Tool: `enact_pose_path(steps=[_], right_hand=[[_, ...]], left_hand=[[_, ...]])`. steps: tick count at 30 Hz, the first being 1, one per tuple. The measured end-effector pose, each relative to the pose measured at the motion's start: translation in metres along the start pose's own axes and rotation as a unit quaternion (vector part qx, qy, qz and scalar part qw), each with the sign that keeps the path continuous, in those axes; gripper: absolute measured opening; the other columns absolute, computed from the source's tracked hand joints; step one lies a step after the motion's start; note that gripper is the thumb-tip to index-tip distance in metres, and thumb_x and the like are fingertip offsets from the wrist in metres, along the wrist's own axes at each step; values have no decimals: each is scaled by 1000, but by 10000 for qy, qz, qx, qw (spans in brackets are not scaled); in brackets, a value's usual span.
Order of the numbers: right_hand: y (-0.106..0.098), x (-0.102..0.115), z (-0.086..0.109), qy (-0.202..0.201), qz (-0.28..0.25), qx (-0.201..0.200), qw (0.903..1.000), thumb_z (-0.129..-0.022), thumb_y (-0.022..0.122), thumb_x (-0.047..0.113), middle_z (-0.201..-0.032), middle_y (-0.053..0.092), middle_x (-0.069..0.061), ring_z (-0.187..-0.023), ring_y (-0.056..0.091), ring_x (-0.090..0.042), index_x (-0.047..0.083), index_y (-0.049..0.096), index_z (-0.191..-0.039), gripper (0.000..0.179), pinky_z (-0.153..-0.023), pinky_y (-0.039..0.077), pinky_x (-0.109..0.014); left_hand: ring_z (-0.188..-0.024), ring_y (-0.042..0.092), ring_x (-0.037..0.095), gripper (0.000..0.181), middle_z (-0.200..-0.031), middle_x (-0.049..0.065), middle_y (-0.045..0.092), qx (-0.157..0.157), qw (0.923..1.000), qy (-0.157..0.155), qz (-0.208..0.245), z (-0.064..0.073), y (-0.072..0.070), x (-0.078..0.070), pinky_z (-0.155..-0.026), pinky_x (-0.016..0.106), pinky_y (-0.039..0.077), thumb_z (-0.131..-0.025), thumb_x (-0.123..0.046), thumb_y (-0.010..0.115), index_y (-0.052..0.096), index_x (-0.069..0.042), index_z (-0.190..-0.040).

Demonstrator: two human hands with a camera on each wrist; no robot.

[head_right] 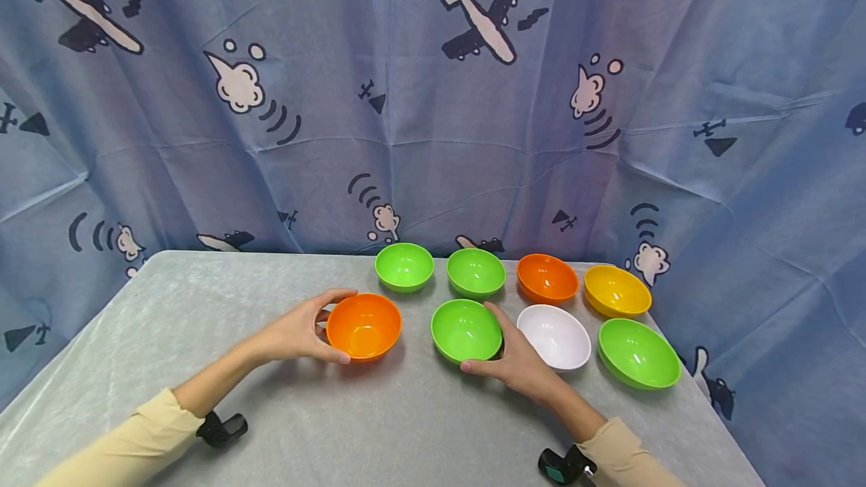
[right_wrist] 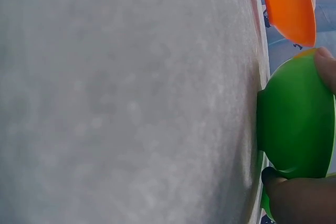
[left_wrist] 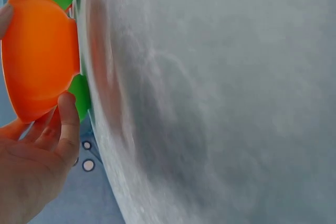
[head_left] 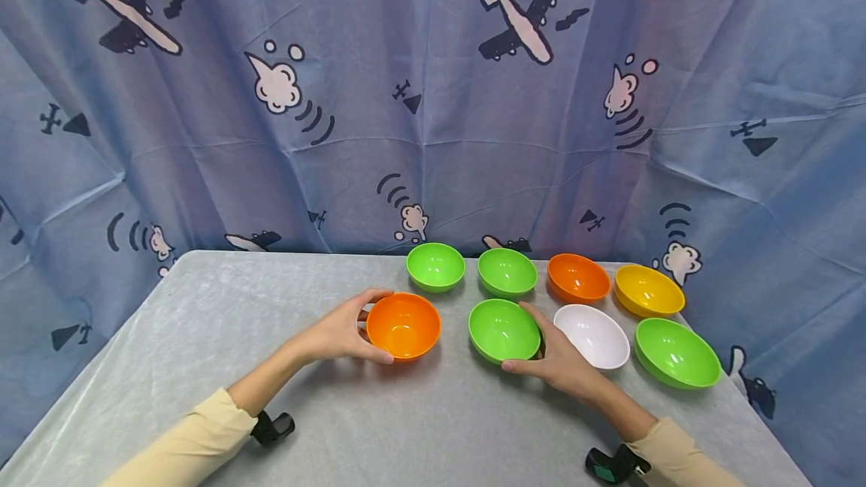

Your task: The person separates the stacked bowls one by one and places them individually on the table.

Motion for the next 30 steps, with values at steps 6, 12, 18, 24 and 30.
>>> enact_pose_path(steps=[6,12,18,24,30], right_hand=[[0,0,1,-22,-19,-9,10000,-77,91,31,-157,33,-23,-141,33,-39,0,24,-158,109,-114,22,-61],[0,1,1,-24,-64,1,10000,-78,91,31,-157,33,-23,-141,33,-39,0,24,-158,109,-114,23,-61],[0,1,1,-11,-65,2,10000,-78,91,31,-157,32,-23,-141,33,-39,0,23,-158,110,-114,23,-61],[0,1,1,-25,11,-15,10000,-77,91,32,-157,33,-24,-140,34,-39,0,24,-158,110,-114,23,-60],[0,0,0,31,103,-11,9999,-77,91,34,-157,33,-24,-140,35,-40,0,24,-158,111,-113,24,-61]], left_hand=[[-116,58,33,96,-141,13,51,107,9999,56,114,-10,11,-2,-90,43,54,-72,-19,94,42,-5,-151],[-116,58,32,94,-141,12,50,200,9997,44,156,-16,20,-3,-90,43,54,-72,-18,93,42,-6,-151],[-117,57,32,96,-142,11,50,209,9998,-72,20,-19,25,-2,-92,42,53,-72,-19,94,41,-7,-151],[-119,56,33,100,-143,12,49,317,9991,-238,122,-20,29,3,-95,42,51,-73,-17,94,37,-5,-154],[-124,54,37,101,-146,16,45,410,9986,-234,252,-20,30,3,-98,45,50,-75,-16,92,33,-3,-156]])
Point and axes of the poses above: each hand's wrist, its own z-axis away from the middle knuckle, its own y-axis out of the palm, x = y × z, the point moved 8 cm from there along -z, towards the middle knuckle
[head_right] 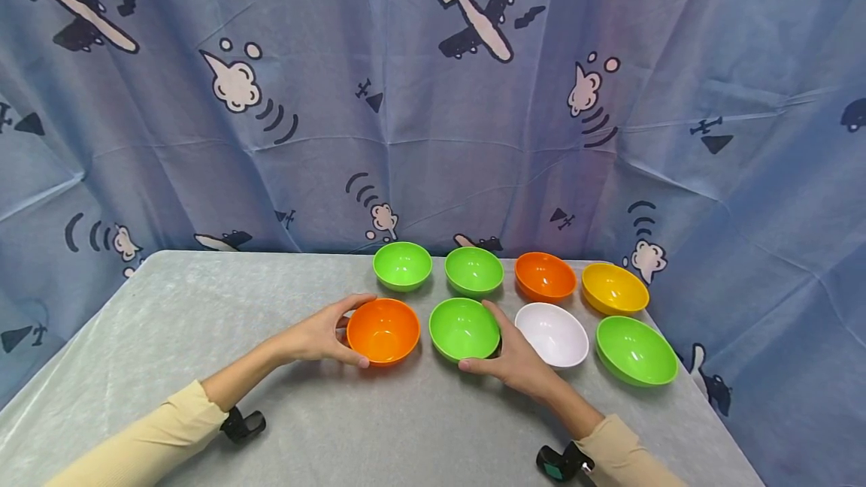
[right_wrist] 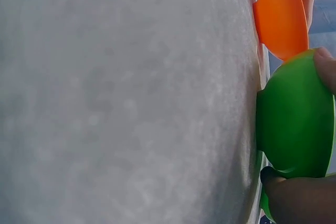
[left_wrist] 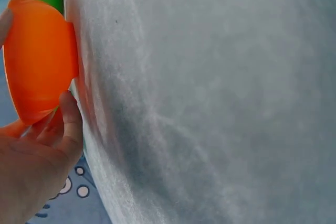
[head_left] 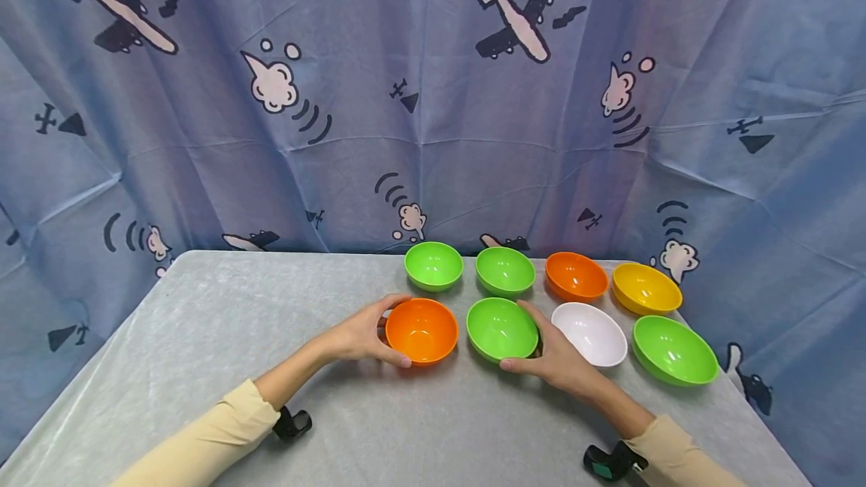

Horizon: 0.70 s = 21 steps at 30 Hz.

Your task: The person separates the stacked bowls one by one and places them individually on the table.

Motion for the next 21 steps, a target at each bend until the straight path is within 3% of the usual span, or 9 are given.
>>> enact_pose_path(steps=[9,14,21], right_hand=[[-2,2,-1,71,61,43,9999,-74,93,35,-156,33,-26,-139,35,-41,-2,24,-158,115,-113,24,-62],[-4,2,-1,99,77,59,9999,-73,93,35,-156,32,-26,-138,36,-42,-2,24,-158,116,-112,26,-63],[-8,9,-5,-249,57,-78,9996,-73,94,32,-157,33,-26,-141,33,-41,-5,28,-156,112,-114,21,-61]], left_hand=[[-135,46,38,102,-158,16,34,36,9998,75,201,3,-2,-3,-106,46,43,-77,-15,91,29,-2,-158],[-140,38,41,99,-160,22,27,77,9989,239,400,9,-6,-6,-104,48,44,-79,-13,89,29,-2,-157],[-141,38,41,95,-160,23,29,-29,9989,306,345,20,-17,-7,-101,53,46,-82,-14,88,30,-2,-157]])
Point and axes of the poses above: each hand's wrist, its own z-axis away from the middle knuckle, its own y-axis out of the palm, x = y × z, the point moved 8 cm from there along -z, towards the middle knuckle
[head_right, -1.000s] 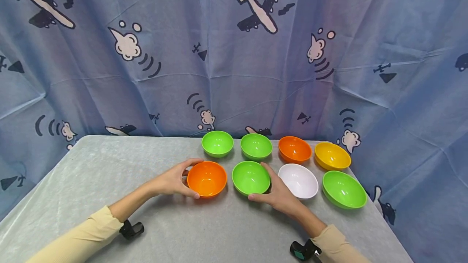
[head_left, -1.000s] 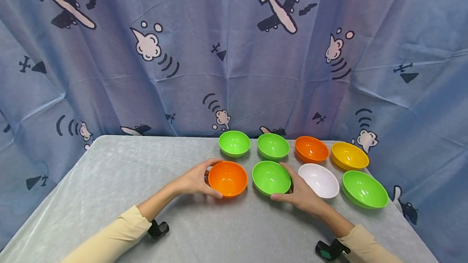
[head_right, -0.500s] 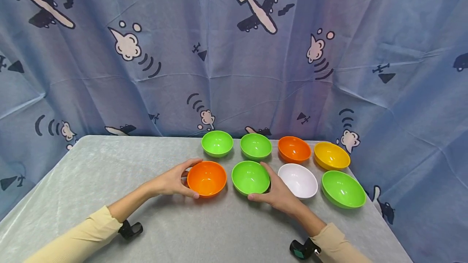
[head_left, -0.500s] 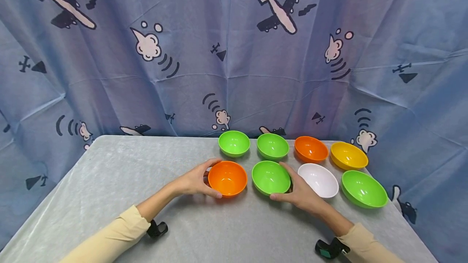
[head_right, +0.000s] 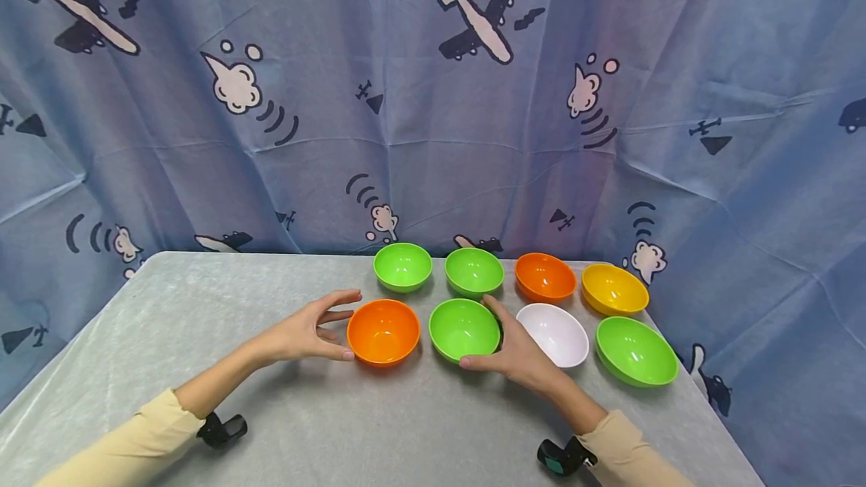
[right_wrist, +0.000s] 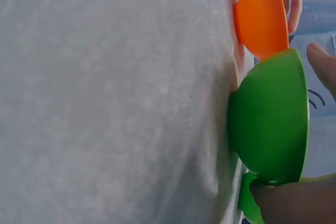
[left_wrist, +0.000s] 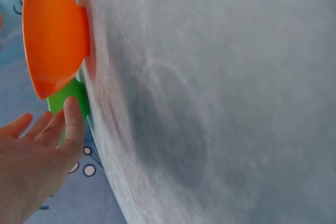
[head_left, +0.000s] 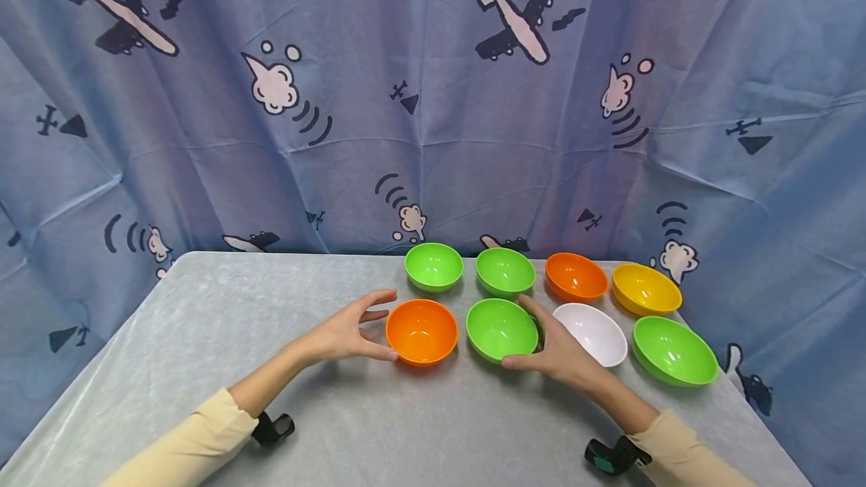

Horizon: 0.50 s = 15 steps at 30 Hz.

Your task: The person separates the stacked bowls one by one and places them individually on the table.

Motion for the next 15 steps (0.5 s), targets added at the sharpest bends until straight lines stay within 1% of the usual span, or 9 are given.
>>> enact_pose_path(steps=[6,10,15], right_hand=[[0,6,-2,-203,4,31,9998,-75,93,31,-156,36,-25,-141,33,-40,-6,30,-155,108,-115,21,-61],[-2,10,-3,-290,-46,30,9996,-76,92,29,-155,37,-26,-143,32,-40,-7,31,-154,105,-115,20,-59],[-7,14,-4,-286,-122,45,9995,-79,90,26,-156,35,-25,-145,29,-41,-8,29,-154,103,-116,19,-59]], left_hand=[[-141,36,43,93,-160,22,29,-75,10000,-9,-46,10,-11,1,-103,58,43,-84,-15,87,30,-2,-157],[-142,35,43,92,-160,20,30,-140,9999,75,-63,15,-20,-2,-103,60,41,-84,-15,86,30,-3,-157],[-142,35,42,92,-160,15,31,-265,9996,114,-11,22,-31,-7,-104,61,40,-84,-14,86,31,-7,-157]])
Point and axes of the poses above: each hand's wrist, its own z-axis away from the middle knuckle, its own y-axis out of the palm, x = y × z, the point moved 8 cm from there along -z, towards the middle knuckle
